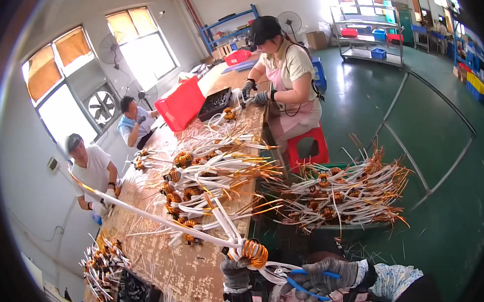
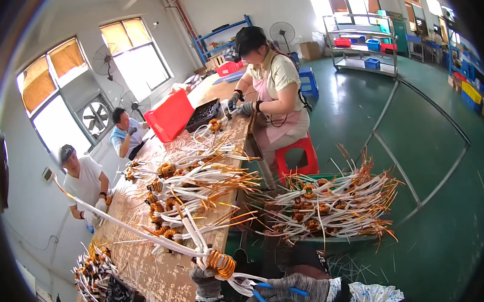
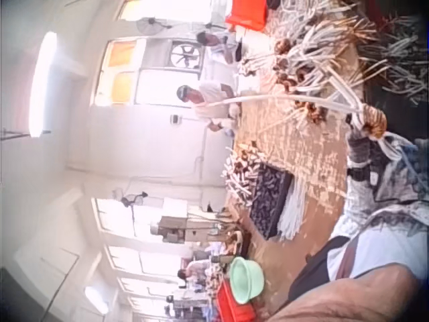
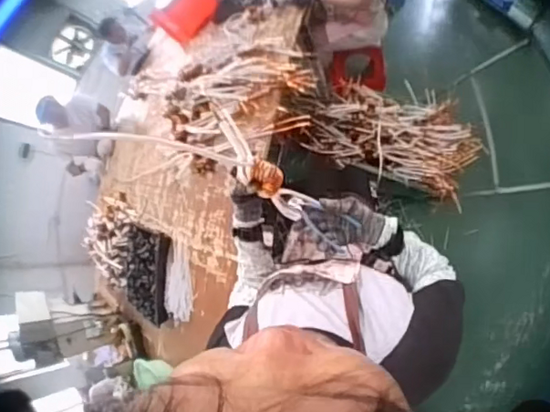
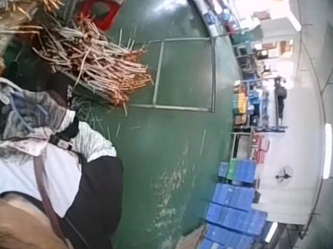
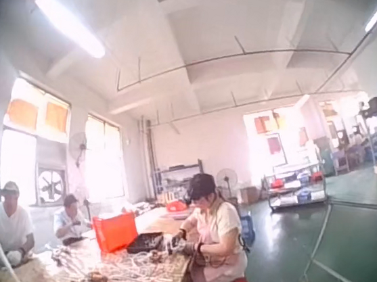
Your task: The person assembles copper-colored coils with white tubes using wire cutters. They pick up individual assemblies from the table, use the cutters to trim or secure wires, and place the finished pieces into a green crate.
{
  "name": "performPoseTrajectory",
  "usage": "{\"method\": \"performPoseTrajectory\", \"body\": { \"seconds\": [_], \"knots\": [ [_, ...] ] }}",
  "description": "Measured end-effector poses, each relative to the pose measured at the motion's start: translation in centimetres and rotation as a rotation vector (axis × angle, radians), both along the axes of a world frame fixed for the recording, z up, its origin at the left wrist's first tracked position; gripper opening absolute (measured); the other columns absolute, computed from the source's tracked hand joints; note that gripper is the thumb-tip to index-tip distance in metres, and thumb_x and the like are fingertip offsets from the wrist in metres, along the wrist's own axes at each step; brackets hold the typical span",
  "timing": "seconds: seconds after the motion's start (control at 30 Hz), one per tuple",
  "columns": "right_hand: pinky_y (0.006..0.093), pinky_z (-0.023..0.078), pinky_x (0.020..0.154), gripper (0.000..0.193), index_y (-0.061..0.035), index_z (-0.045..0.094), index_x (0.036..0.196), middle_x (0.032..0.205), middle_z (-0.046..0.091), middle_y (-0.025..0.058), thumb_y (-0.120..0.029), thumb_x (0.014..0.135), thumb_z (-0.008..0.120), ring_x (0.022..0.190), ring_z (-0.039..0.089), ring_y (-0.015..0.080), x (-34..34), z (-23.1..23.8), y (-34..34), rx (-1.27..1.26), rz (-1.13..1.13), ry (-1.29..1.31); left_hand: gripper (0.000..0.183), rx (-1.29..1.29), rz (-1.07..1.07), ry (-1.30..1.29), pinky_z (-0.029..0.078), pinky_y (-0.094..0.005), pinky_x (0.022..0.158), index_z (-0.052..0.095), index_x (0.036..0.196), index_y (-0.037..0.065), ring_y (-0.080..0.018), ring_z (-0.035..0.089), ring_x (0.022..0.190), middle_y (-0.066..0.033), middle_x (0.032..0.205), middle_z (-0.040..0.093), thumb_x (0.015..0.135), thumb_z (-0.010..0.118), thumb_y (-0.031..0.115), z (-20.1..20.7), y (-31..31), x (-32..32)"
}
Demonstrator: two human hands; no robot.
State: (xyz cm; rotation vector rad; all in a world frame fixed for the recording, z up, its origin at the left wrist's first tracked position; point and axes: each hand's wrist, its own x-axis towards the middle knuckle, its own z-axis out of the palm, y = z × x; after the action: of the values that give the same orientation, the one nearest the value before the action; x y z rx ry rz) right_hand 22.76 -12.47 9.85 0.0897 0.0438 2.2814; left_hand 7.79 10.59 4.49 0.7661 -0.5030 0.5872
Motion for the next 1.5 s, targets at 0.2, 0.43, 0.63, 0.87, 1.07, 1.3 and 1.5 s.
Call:
{"method": "performPoseTrajectory", "body": {
  "seconds": [0.2, 0.43, 0.63, 0.87, 1.07, 1.3, 1.5],
  "knots": [
    [0.0357, 0.049, 0.074, 0.062, 0.0029, 0.029, 0.132, 0.105, 0.056, 0.0162, -0.040, 0.090, 0.043, 0.086, 0.059, 0.0249, 0.0, 0.3, -0.1, -0.047, -0.002, -0.320, 0.059, -0.123, 0.034, 0.113, 0.047, -0.0448, 0.081, 0.050, 0.108, 0.003, -0.0286, 0.057, 0.088, -0.0109, 0.095, 0.056, 0.051, 0.065, -0.002, -0.9, -0.1, -1.4],
    [0.0413, 0.050, 0.076, 0.059, 0.0016, 0.029, 0.132, 0.112, 0.053, 0.0200, -0.038, 0.091, 0.043, 0.095, 0.058, 0.0286, -0.1, -1.3, -0.1, -0.025, 0.037, -0.207, 0.065, -0.232, 0.494, 0.410, 0.047, -0.0448, 0.087, 0.048, 0.115, 0.002, -0.0297, 0.058, 0.094, -0.0128, 0.101, 0.058, 0.053, 0.065, -0.001, 1.9, -3.1, -2.2],
    [0.0485, 0.049, 0.083, 0.060, 0.0008, 0.026, 0.134, 0.121, 0.047, 0.0216, -0.034, 0.090, 0.047, 0.110, 0.051, 0.0323, -0.5, -0.1, -0.3, 0.010, 0.017, -0.048, 0.061, -0.034, 0.689, 0.513, 0.048, -0.0434, 0.085, 0.048, 0.115, 0.001, -0.0280, 0.058, 0.092, -0.0122, 0.101, 0.059, 0.059, 0.071, 0.005, 1.6, -3.6, -2.8],
    [0.0453, 0.052, 0.076, 0.073, 0.0058, 0.021, 0.135, 0.112, 0.051, 0.0192, -0.042, 0.087, 0.049, 0.100, 0.056, 0.0291, 0.4, 1.0, -0.3, 0.018, 0.065, -0.123, 0.063, 0.357, 1.077, 0.490, 0.053, -0.0364, 0.069, 0.047, 0.116, -0.008, -0.0246, 0.062, 0.078, -0.0135, 0.093, 0.062, 0.077, 0.066, 0.037, -0.6, -2.4, -3.3],
    [0.0442, 0.051, 0.072, 0.076, 0.0088, 0.018, 0.134, 0.107, 0.053, 0.0182, -0.042, 0.087, 0.049, 0.090, 0.059, 0.0275, 0.7, 0.9, 0.2, 0.024, 0.136, -0.132, 0.053, -0.299, 0.076, 0.348, 0.046, -0.0374, 0.079, 0.044, 0.118, 0.003, -0.0245, 0.054, 0.089, -0.0119, 0.101, 0.054, 0.087, 0.045, 0.046, -3.9, -0.4, -4.6],
    [0.0348, 0.048, 0.078, 0.046, 0.0009, 0.037, 0.126, 0.121, 0.047, 0.0210, -0.028, 0.091, 0.046, 0.088, 0.055, 0.0216, 0.3, 2.1, -0.3, 0.011, 0.132, -0.009, 0.054, -0.224, 0.159, 0.493, 0.043, -0.0382, 0.059, 0.048, 0.095, 0.000, -0.0230, 0.049, 0.062, -0.0090, 0.075, 0.050, 0.081, 0.046, 0.052, -1.6, -2.6, -2.6],
    [0.0218, 0.033, 0.042, 0.036, -0.0013, 0.047, 0.108, 0.071, 0.045, 0.0009, -0.029, 0.087, 0.056, 0.052, 0.037, 0.0071, -0.7, 2.5, -0.5, -0.040, 0.081, -0.497, 0.063, -0.264, -0.199, 0.246, 0.039, -0.0348, 0.064, 0.047, 0.112, 0.000, -0.0192, 0.047, 0.069, -0.0069, 0.079, 0.052, 0.083, 0.042, 0.056, -1.0, -1.9, -2.1]
  ]
}}
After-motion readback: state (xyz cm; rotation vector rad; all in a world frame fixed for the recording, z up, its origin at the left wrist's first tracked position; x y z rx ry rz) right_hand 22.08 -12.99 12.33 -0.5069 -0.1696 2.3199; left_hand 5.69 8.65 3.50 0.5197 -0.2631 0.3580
